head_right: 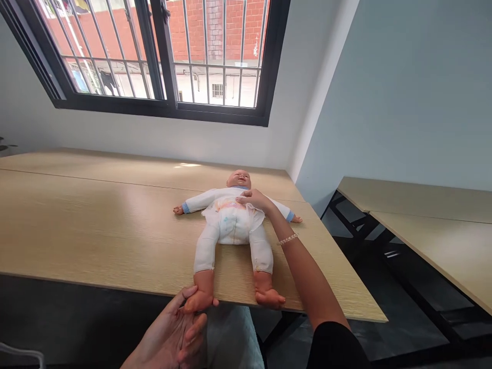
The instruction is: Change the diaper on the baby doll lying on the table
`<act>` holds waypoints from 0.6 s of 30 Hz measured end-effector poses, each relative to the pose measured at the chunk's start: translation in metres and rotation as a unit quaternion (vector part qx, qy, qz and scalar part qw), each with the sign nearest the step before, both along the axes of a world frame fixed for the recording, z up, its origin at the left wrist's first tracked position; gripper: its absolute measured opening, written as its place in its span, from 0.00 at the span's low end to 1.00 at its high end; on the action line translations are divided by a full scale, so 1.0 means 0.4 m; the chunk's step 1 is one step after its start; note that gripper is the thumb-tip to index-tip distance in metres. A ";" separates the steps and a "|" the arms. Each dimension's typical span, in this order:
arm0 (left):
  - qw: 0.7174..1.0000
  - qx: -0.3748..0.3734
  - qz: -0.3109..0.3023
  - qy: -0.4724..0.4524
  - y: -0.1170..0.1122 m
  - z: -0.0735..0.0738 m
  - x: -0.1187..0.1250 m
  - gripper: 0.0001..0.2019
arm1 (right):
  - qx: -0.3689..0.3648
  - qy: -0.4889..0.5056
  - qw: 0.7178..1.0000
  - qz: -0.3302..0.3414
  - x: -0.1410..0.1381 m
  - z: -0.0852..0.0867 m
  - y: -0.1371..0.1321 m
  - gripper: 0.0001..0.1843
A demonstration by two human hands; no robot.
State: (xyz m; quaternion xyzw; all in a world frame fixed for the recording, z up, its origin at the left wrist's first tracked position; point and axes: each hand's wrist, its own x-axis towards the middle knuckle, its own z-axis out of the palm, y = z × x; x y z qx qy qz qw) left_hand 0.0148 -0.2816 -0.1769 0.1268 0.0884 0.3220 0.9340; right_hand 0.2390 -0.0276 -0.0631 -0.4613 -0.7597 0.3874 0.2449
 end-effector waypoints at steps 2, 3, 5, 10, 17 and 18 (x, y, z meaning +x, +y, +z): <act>1.000 0.003 0.009 0.016 0.004 -0.002 0.002 0.25 | 0.004 0.008 1.000 -0.009 0.007 -0.012 0.002 0.24; 0.999 0.005 0.010 0.033 0.007 -0.004 -0.001 0.26 | 0.004 0.013 1.000 -0.016 0.008 -0.018 0.002 0.25; 0.996 0.017 -0.012 0.088 0.009 -0.006 -0.015 0.29 | 0.001 0.030 0.999 -0.027 0.011 -0.032 0.004 0.27; 0.916 0.215 -0.176 0.290 -0.003 0.081 -0.091 0.38 | -0.004 0.084 0.995 -0.051 0.013 -0.065 0.006 0.28; 0.691 0.630 -0.058 0.351 0.145 0.370 -0.019 0.13 | 0.027 0.100 0.990 -0.099 0.002 -0.087 0.023 0.27; 0.656 0.675 -0.046 0.335 0.190 0.376 0.015 0.15 | 0.052 0.102 0.987 -0.115 0.003 -0.092 0.029 0.26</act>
